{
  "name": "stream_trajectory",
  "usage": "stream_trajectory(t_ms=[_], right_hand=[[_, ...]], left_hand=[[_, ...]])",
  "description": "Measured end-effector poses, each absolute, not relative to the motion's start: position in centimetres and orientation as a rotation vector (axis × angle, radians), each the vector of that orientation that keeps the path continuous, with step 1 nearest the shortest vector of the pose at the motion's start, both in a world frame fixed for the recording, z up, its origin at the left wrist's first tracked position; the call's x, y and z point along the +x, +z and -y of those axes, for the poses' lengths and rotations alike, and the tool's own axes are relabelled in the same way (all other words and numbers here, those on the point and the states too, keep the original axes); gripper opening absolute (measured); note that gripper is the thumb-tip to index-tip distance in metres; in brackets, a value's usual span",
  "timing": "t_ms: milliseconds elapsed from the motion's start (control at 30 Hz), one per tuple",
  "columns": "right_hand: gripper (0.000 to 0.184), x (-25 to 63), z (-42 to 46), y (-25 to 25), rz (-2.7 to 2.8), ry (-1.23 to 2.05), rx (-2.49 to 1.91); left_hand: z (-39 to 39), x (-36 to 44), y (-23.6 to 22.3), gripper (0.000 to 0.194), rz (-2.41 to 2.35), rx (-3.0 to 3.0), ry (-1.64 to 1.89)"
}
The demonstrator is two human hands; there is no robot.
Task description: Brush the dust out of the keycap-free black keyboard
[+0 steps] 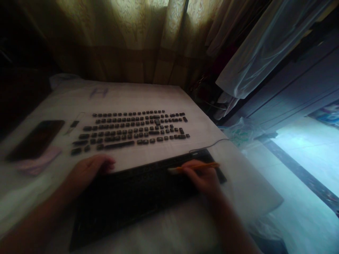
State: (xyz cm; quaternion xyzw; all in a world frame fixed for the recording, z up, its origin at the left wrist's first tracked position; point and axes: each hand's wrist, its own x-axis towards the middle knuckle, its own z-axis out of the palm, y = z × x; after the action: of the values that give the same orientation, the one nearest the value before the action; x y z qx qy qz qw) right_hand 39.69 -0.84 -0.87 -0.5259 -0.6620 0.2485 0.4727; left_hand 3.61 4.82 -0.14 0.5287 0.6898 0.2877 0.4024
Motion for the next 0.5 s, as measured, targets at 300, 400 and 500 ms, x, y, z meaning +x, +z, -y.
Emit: stream_trajectory(t_ms=[300, 400, 500], right_hand=[[0.009, 40.03, 0.65, -1.27, 1.736, 0.534, -1.237], [0.008, 39.80, 0.54, -1.39, 1.750, 0.521, -1.224], [0.006, 39.60, 0.54, -1.31, 1.729, 0.567, -1.194]], left_hand=[[-4.81, 3.15, -0.20, 0.070, -1.723, 1.172, 0.796], [-4.91, 3.12, -0.47, 0.068, -1.721, 1.175, 0.790], [-4.99, 2.89, -0.87, 0.068, -1.710, 1.181, 0.786]])
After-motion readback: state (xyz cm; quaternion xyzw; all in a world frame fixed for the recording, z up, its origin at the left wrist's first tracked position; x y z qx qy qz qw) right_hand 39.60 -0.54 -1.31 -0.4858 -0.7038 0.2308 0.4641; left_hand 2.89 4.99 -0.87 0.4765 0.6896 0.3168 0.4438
